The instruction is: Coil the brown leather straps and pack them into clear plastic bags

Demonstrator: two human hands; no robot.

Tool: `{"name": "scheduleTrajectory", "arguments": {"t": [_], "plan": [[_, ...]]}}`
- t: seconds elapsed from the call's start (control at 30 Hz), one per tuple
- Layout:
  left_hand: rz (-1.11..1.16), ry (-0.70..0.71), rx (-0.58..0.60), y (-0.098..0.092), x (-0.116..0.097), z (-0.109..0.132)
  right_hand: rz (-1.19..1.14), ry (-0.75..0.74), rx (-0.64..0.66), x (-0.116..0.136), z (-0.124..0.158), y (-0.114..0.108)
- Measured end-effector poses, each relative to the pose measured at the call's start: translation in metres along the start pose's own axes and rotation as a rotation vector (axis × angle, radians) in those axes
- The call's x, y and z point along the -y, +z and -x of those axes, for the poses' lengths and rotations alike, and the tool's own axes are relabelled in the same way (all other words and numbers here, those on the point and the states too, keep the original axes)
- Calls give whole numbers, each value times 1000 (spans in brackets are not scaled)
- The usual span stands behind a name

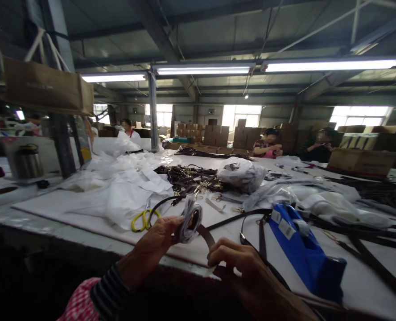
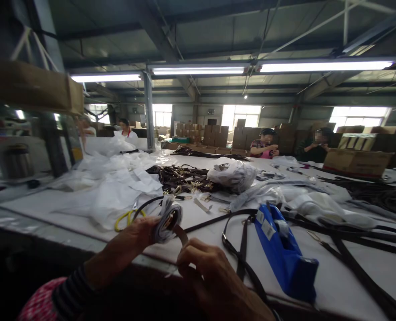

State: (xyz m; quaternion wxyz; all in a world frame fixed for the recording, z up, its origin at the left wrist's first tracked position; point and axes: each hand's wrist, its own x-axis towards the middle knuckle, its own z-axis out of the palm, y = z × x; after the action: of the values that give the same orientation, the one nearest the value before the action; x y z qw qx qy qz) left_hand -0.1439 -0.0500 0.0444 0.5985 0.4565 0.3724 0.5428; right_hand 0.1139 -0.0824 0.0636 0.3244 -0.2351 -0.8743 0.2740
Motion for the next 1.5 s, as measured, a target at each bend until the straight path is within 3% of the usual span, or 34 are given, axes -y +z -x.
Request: {"name": "scheduleTrajectory", "arguments": {"t": [0.13, 0.33, 0.6, 0.77, 0.87, 0.93, 1.03, 1.1, 1.3, 1.4, 1.5], "plan": [[-133, -7, 86, 15, -3, 8, -37, 69, -34, 6, -3, -2], [-230, 0, 186, 30, -5, 10, -157, 5, -76, 5, -8, 3], [-315, 50, 173, 27, -5, 3, -296, -89, -159, -7, -3, 9], [-353, 66, 227, 29, 2, 0, -331, -62, -194, -21, -8, 11], [-572, 106, 162, 33, 4, -7, -236, -63, -198, -31, -4, 12], [-802, 178, 113, 39, 9, -13, -55, -99, -209, -40, 3, 13], [-1087, 304, 68, 52, 26, -20, 226, -106, -248, -57, 16, 14], [-1248, 366, 79, 62, 43, -22, 282, -61, -263, -70, 24, 14], [-1494, 479, 302, 72, 80, -29, 234, 99, -133, -91, 31, 5], [-1524, 518, 421, 66, 81, -31, 331, 124, -57, -92, 23, -1], [-1527, 533, 449, 62, 75, -30, 401, 153, 1, -92, 10, -6]]}}
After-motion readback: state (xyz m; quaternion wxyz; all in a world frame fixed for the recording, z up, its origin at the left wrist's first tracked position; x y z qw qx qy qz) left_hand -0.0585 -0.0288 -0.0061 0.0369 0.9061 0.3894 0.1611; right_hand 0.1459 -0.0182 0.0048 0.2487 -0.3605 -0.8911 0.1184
